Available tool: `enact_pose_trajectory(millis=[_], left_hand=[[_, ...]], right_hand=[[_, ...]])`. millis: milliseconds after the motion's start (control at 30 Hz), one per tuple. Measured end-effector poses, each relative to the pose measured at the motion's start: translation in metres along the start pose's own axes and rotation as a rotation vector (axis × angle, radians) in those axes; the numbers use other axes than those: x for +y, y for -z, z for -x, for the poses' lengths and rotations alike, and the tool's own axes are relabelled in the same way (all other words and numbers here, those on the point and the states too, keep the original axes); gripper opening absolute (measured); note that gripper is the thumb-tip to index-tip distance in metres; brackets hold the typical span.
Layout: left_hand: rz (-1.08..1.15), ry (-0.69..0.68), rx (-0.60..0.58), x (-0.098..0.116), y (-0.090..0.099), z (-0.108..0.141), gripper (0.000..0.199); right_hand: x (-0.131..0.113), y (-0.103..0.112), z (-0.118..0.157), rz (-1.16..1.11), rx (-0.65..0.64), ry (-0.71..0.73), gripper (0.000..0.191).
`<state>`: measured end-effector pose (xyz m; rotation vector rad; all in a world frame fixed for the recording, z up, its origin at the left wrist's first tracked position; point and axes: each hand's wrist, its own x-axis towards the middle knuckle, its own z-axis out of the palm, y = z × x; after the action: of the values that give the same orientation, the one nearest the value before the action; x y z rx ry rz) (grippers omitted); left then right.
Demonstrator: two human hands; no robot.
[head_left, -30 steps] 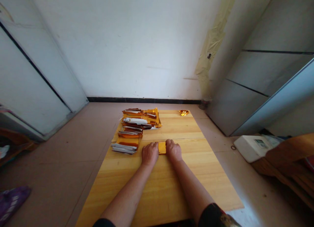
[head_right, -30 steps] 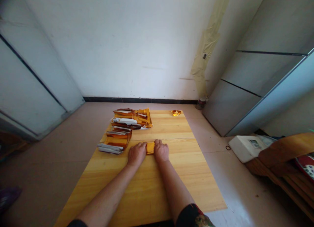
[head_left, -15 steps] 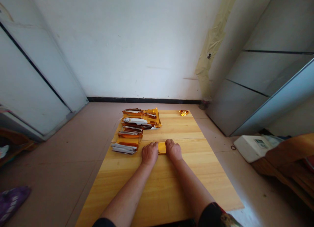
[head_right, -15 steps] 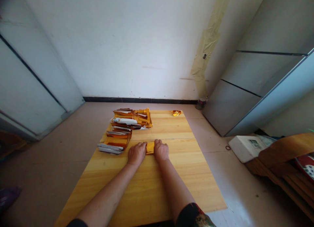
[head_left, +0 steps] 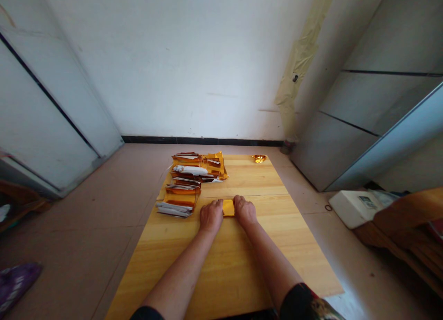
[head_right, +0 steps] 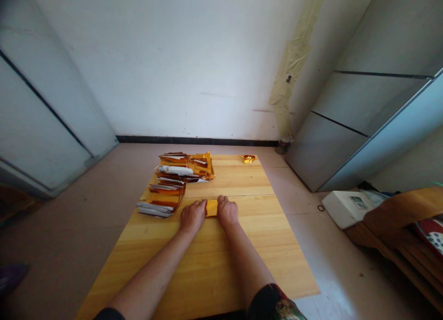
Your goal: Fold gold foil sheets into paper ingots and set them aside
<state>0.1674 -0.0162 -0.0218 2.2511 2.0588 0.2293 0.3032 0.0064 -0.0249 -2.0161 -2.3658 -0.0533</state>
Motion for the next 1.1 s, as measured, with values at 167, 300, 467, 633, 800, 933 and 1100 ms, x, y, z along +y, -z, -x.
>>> enact_pose_trajectory(millis=[167, 300, 467, 633, 800, 933, 1100], left_hand=[[-0.012, -0.005, -0.005, 0.0, -0.002, 0.0, 0.029], [-0.007, -0.005, -0.011, 0.001, -0.002, 0.0, 0.027], [-0.026, 0.01, -0.005, 0.003, 0.004, 0.003, 0.025], [-0.06, -0.043, 0.083, 0.004, 0.012, 0.004, 0.022], [-0.064, -0.134, 0.063, 0.006, 0.012, 0.0, 0.024], [-0.056, -0.153, 0.027, 0.006, 0.009, -0.003, 0.025], [-0.062, -0.157, 0.051, 0.003, 0.005, -0.003, 0.022]], right_hand=[[0.0, -0.001, 0.0, 0.006, 0.007, 0.009, 0.013], [-0.001, -0.001, 0.0, 0.022, 0.035, 0.003, 0.014], [-0.005, 0.002, 0.001, 0.028, 0.019, -0.031, 0.014], [-0.002, 0.0, 0.009, 0.033, 0.054, -0.054, 0.012], [0.01, 0.003, 0.017, 0.002, 0.126, -0.032, 0.012], [0.011, 0.007, 0.023, -0.085, 0.198, 0.089, 0.012], [-0.001, 0.002, 0.033, -0.289, 0.094, 0.185, 0.018]])
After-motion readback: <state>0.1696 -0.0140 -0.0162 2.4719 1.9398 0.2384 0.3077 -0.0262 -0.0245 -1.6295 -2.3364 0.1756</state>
